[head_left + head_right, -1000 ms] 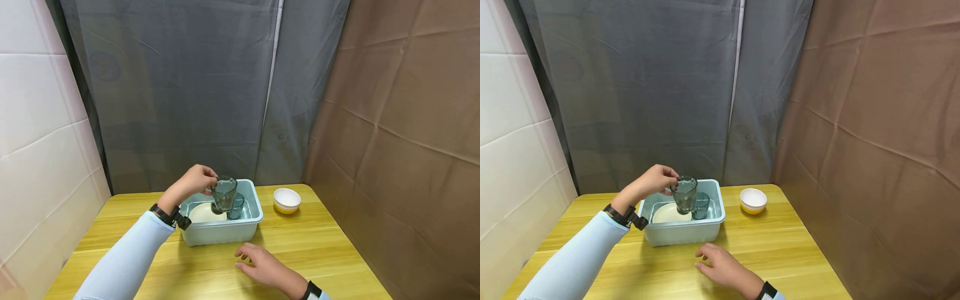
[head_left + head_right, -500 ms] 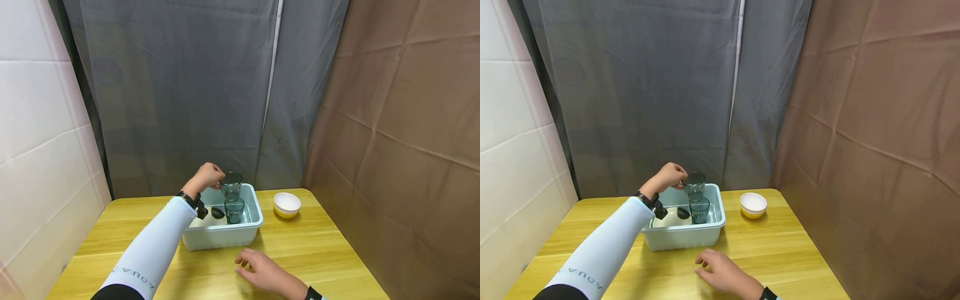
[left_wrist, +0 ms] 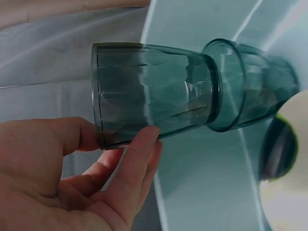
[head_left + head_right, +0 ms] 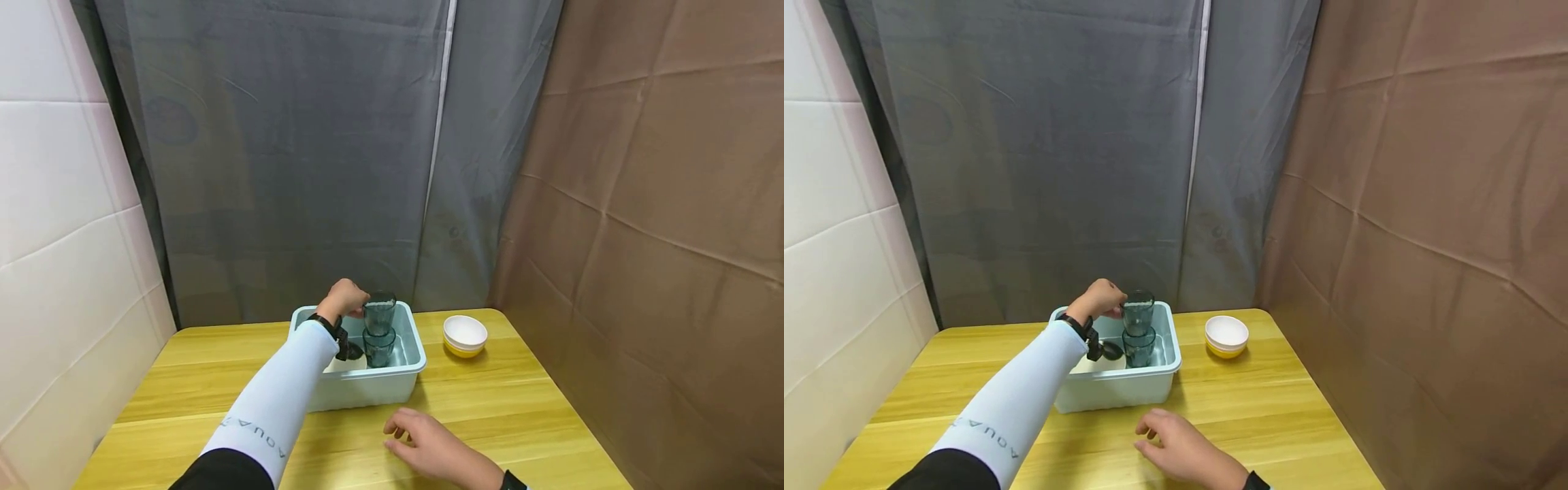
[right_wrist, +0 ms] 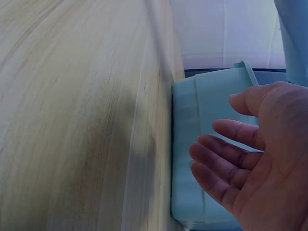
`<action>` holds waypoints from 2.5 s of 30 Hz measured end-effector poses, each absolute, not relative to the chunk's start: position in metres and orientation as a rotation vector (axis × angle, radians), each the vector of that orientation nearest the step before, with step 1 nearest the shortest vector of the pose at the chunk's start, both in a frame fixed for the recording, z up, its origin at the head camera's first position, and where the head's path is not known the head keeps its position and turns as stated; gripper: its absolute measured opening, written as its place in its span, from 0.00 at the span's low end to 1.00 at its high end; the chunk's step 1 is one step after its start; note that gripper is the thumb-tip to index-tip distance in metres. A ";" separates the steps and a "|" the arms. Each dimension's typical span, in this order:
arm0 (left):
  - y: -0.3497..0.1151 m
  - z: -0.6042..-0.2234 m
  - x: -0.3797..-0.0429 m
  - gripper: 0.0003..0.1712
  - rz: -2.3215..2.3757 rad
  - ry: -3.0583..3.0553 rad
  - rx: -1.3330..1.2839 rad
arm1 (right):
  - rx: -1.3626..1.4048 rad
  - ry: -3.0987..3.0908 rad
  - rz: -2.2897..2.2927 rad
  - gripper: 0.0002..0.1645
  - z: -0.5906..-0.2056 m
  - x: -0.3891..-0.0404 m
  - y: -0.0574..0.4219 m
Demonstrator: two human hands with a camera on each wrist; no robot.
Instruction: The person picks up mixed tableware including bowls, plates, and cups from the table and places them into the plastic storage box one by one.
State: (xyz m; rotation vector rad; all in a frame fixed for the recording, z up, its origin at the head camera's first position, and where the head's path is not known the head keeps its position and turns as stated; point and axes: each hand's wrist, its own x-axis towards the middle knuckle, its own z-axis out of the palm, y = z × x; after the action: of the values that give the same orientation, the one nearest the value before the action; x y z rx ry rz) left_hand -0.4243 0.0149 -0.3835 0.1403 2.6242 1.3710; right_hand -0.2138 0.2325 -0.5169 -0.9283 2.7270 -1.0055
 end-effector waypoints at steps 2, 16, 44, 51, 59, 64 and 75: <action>0.017 -0.389 -0.426 0.06 1.373 2.615 0.110 | -0.948 2.737 -1.007 0.07 -0.517 -0.213 0.233; 0.015 -0.421 -0.451 0.09 1.207 2.680 0.084 | -0.956 2.737 -1.044 0.07 -0.519 -0.212 0.239; 0.019 -0.424 -0.435 0.09 1.040 2.644 0.045 | -0.885 2.721 -1.092 0.08 -0.517 -0.210 0.239; 0.015 -0.417 -0.417 0.05 1.214 2.555 0.059 | -0.882 2.719 -1.086 0.09 -0.516 -0.209 0.240; 0.016 -0.421 -0.421 0.07 1.126 2.566 0.043 | -0.898 2.711 -1.092 0.07 -0.516 -0.208 0.240; 0.015 -0.419 -0.417 0.16 1.215 2.521 0.011 | -0.906 2.696 -1.106 0.06 -0.515 -0.207 0.240; 0.002 -0.397 -0.403 0.17 1.167 2.574 0.092 | -0.897 2.703 -1.114 0.04 -0.516 -0.210 0.242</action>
State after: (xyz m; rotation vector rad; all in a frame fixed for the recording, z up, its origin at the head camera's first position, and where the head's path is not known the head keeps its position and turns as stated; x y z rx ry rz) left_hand -0.4031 0.0023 -0.3971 0.0917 2.5742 1.1673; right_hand -0.2100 0.2418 -0.5162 -0.8969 2.7025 -1.1140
